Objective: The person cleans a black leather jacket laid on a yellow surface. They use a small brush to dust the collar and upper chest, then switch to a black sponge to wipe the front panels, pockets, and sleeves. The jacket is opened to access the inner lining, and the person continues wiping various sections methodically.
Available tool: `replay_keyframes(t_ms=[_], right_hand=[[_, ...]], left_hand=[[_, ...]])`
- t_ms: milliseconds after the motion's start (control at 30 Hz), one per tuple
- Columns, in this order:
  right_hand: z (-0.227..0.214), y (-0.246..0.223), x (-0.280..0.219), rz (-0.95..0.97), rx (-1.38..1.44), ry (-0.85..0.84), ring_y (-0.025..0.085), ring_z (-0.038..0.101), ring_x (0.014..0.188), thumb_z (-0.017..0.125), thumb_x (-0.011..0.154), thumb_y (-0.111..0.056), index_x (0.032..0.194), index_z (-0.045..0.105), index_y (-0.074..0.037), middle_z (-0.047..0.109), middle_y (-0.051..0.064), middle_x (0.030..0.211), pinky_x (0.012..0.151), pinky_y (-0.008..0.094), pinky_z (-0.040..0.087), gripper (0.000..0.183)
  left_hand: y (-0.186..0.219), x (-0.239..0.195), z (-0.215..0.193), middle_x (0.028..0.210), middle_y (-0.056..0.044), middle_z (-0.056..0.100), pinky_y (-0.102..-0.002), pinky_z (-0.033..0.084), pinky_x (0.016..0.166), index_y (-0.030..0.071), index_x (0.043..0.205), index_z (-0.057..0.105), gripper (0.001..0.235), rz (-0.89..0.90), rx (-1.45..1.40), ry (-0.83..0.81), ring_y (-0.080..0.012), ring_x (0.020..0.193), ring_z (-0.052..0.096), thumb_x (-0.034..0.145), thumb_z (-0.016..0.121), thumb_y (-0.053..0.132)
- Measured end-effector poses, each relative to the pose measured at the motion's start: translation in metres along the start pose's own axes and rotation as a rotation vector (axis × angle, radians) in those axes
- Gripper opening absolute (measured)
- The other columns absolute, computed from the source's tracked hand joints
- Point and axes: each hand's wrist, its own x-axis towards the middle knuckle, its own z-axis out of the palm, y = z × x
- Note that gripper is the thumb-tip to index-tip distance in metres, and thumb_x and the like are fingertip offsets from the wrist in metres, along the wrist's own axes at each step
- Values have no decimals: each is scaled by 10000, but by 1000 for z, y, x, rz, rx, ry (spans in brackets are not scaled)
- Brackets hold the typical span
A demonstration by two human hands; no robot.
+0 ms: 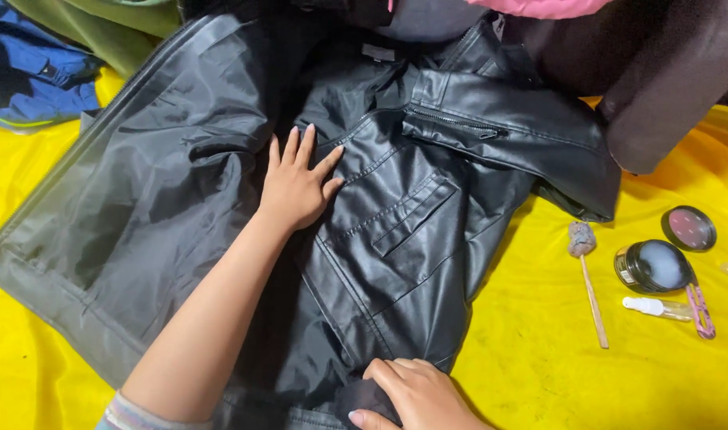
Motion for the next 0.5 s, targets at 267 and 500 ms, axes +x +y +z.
replay_keyframes(t_ms=[267,500], right_hand=[[-7,2,-3,-40,48,41,345,637,1018,449,973,-716,1200,541,-174,677,92,1076,896,483,458,595],[-76,-13,-4,92,401,158,82,715,904,610,953,-485,1060,627,-205,733,-24,931,816,244,519,300]], left_hand=[[23,56,15,1063,-165,591,-496,453,903,129,1254,644,708,-150,-275,318,-406,1003,574,740,894,547],[39,102,-1,1046,-126,598,-515,488,826,218,1200,684,451,-205,-350,-49,-395,1003,612,803,848,355]])
